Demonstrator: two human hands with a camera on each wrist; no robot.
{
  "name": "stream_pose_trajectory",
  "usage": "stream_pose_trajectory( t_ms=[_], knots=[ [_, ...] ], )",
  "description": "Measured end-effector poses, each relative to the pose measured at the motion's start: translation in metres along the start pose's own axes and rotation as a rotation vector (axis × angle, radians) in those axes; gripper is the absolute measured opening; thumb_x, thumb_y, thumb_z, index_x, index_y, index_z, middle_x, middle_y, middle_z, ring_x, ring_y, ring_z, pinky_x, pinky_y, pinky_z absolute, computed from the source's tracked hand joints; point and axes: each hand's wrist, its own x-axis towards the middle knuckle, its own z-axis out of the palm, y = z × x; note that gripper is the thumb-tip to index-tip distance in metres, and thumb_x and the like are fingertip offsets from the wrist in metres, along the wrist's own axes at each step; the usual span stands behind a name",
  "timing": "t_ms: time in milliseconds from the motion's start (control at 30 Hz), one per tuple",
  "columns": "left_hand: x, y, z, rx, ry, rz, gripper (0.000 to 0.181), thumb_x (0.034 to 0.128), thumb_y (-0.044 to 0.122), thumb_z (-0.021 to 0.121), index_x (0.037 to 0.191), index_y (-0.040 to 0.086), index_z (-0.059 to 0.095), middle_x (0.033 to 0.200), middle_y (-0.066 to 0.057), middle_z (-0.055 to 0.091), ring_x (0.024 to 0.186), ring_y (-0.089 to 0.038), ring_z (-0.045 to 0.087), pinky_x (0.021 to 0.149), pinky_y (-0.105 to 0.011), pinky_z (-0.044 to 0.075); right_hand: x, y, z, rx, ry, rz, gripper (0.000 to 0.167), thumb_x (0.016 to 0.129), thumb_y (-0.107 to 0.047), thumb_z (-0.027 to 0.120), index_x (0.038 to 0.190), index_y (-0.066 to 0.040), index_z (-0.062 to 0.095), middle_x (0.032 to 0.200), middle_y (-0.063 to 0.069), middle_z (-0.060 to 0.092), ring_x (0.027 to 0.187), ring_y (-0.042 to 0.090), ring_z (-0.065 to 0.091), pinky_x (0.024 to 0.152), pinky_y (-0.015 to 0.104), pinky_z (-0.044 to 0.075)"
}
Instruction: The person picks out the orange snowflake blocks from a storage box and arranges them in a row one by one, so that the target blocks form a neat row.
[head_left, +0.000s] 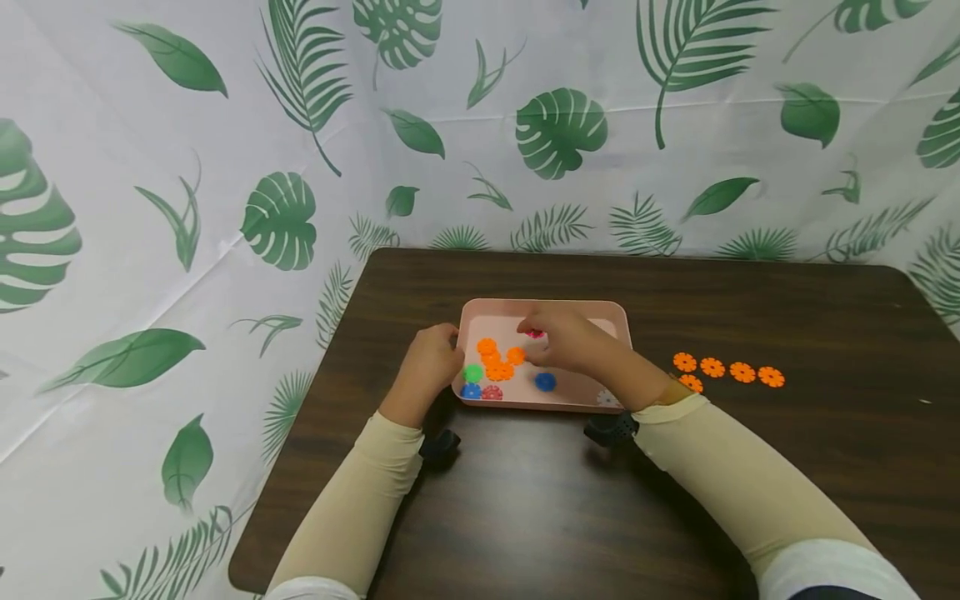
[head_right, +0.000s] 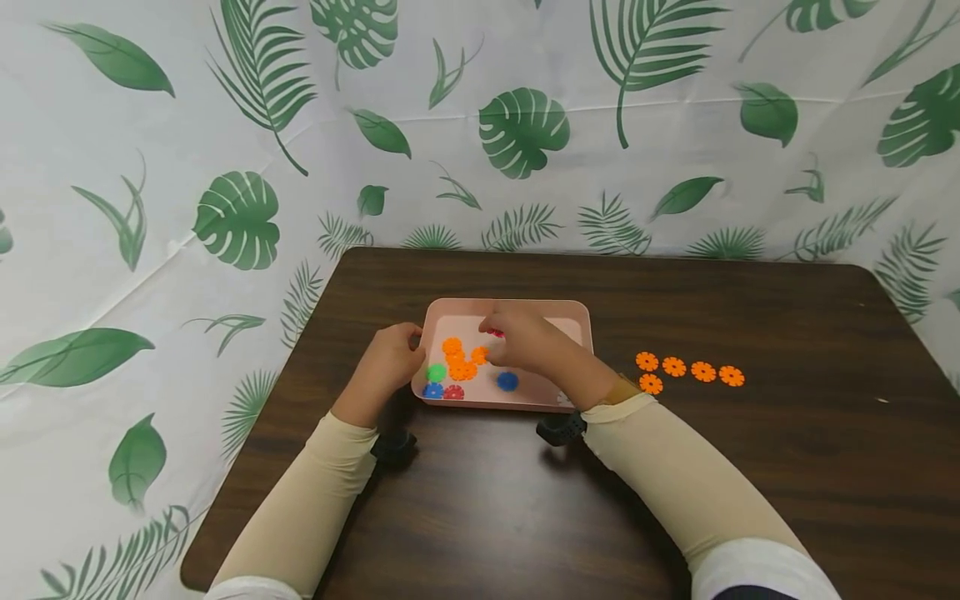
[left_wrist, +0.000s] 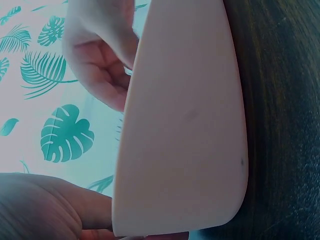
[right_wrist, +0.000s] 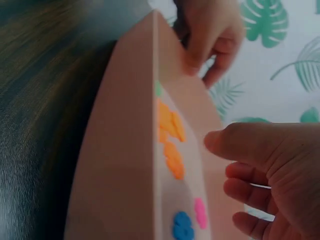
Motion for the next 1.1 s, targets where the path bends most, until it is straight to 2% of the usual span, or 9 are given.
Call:
stream_pose_trajectory(
  t_ms=[67,233,433,567,800,967,1100],
  knots=[
    [0.0,0.0,0.0,-0.003,-0.005,-0.003,0.039,0.0982,0.017,0.063,0.135,0.005,0.065,0.125,-0.013,0.069,0.089,-0.027,0.063,0.084,-0.04,0.06,0.006,0.0,0.005,0.0,-0.036,-0.018,0.042,0.086,-0.02,0.083,0.123,-0.002,0.073,0.114,0.01,0.069,0.101,0.026,0.063,0.092,0.041,0.055],
    [0.0,0.0,0.0,-0.006,-0.007,0.002,0.04,0.0985,0.018,0.063,0.136,0.004,0.065,0.123,-0.014,0.069,0.086,-0.027,0.063,0.076,-0.037,0.059,0.016,-0.003,0.013,0.036,-0.118,-0.005,0.04,0.084,-0.014,0.084,0.12,-0.001,0.074,0.108,0.01,0.068,0.095,0.023,0.059,0.089,0.037,0.054],
    [0.0,-0.001,0.0,-0.02,-0.01,0.0,0.039,0.0984,0.018,0.063,0.135,0.005,0.065,0.116,-0.012,0.07,0.079,-0.025,0.062,0.065,-0.031,0.055,0.022,-0.004,0.02,-0.002,-0.15,-0.017,0.028,0.085,-0.008,0.081,0.112,-0.003,0.075,0.1,0.008,0.062,0.087,0.023,0.052,0.08,0.033,0.049],
    [0.0,-0.001,0.0,-0.028,-0.009,0.0,0.039,0.098,0.017,0.063,0.134,0.005,0.065,0.116,-0.012,0.07,0.079,-0.025,0.063,0.067,-0.031,0.057,0.025,-0.005,0.022,-0.051,-0.162,-0.009,0.024,0.086,-0.008,0.08,0.11,-0.003,0.076,0.097,0.007,0.06,0.085,0.022,0.052,0.078,0.033,0.049],
    [0.0,-0.001,0.0,-0.021,-0.004,0.016,0.039,0.0975,0.017,0.063,0.134,0.004,0.066,0.116,-0.013,0.071,0.08,-0.026,0.063,0.07,-0.034,0.058,0.028,-0.01,0.022,-0.083,-0.202,0.07,0.025,0.088,-0.011,0.081,0.112,-0.005,0.075,0.101,0.007,0.061,0.089,0.023,0.054,0.086,0.034,0.052],
    [-0.001,0.0,-0.001,-0.017,-0.008,0.0,0.04,0.098,0.018,0.063,0.135,0.005,0.065,0.121,-0.013,0.07,0.085,-0.026,0.063,0.079,-0.037,0.06,0.031,-0.011,0.024,-0.111,-0.218,0.087,0.024,0.086,-0.01,0.082,0.108,-0.006,0.073,0.095,0.005,0.059,0.085,0.023,0.053,0.08,0.033,0.051],
    [-0.002,0.001,-0.001,-0.018,-0.017,-0.009,0.04,0.0986,0.018,0.063,0.136,0.005,0.065,0.118,-0.013,0.07,0.084,-0.026,0.063,0.077,-0.036,0.059,0.032,-0.011,0.025,-0.111,-0.217,0.103,0.025,0.083,-0.009,0.082,0.106,-0.006,0.072,0.09,0.005,0.06,0.081,0.023,0.054,0.074,0.032,0.049]
  ],
)
